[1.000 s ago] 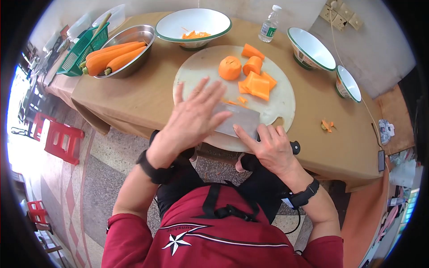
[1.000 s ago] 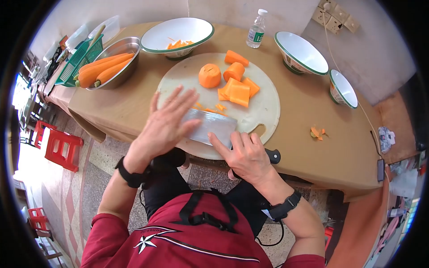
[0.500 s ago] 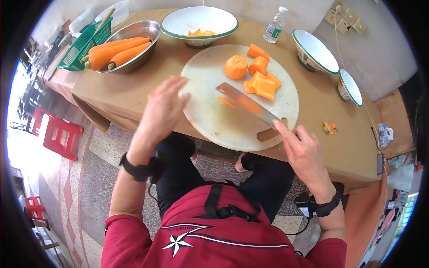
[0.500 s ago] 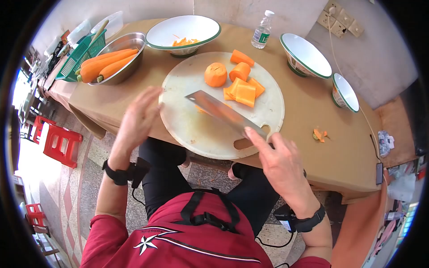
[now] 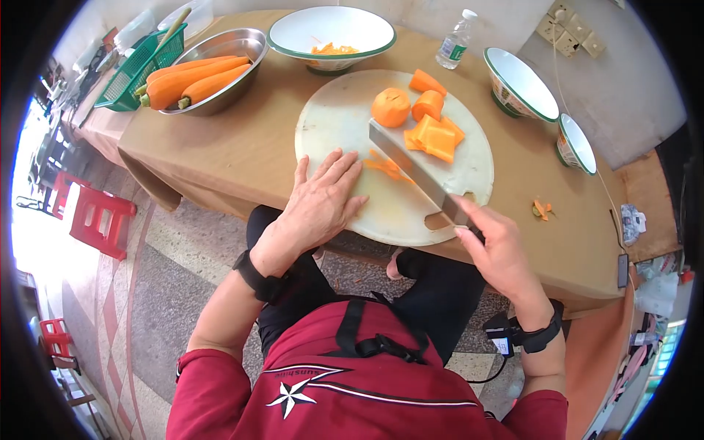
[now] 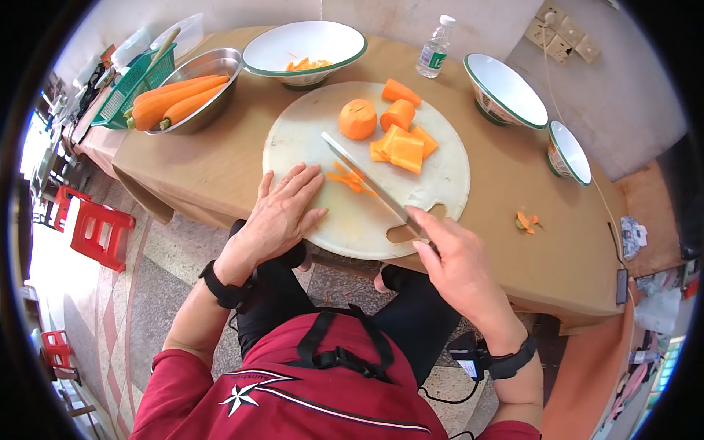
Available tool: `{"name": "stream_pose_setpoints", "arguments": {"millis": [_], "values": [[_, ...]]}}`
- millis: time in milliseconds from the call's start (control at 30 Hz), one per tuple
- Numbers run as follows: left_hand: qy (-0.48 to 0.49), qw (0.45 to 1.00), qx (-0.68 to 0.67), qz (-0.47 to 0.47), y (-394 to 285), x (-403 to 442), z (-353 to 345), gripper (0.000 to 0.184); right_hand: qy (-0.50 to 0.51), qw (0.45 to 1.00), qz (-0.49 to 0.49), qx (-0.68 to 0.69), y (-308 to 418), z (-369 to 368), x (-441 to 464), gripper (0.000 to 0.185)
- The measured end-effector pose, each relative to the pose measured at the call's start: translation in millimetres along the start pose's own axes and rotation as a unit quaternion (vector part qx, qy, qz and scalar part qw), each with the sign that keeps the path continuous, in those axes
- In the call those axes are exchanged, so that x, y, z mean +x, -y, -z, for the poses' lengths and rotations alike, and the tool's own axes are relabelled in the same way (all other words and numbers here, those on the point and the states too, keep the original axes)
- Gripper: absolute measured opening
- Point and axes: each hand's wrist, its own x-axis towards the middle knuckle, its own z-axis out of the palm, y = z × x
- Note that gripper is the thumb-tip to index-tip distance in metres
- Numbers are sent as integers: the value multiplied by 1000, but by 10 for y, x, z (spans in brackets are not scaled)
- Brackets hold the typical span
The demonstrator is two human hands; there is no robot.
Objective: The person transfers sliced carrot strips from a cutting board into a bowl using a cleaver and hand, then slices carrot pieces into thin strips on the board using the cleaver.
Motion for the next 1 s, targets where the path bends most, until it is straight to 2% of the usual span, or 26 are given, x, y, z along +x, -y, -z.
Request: {"name": "stream_pose_setpoints", "arguments": {"millis": [133,167,233,267,300,367,433,533,767,833,1000], "values": [[-1,1000,-12,-10,18,41,5,50,-19,993,-40,110,-88,55,-41,44],[-1,1000,-12,-10,25,64,-10,50,3,984,-93,155,-102,104,-65,45],[-16,999,-17,-31,38,121,-49,49,49,949,-196,241,-156,199,-133,48],[-16,999,-18,-30,33,155,-53,49,60,932,-200,298,-243,199,-186,52],[-20,999,-28,-40,24,193,-59,48,61,931,-201,297,-259,228,-230,52],[-23,998,-40,-49,28,251,-80,47,68,883,-254,389,-271,291,-316,56],[-31,997,-24,-64,40,305,-120,45,70,864,-278,413,-342,349,-421,58],[-39,994,-53,-83,61,365,-66,41,96,806,-334,479,-425,493,-555,61],[-64,992,-62,-89,100,461,-104,35,107,769,-366,512,-637,573,-698,65],[-44,989,-110,-84,76,503,-82,31,135,778,-377,484,-594,581,-678,60],[-44,989,-103,-97,78,610,-110,26,210,768,-365,483,-618,538,-514,57]]}}
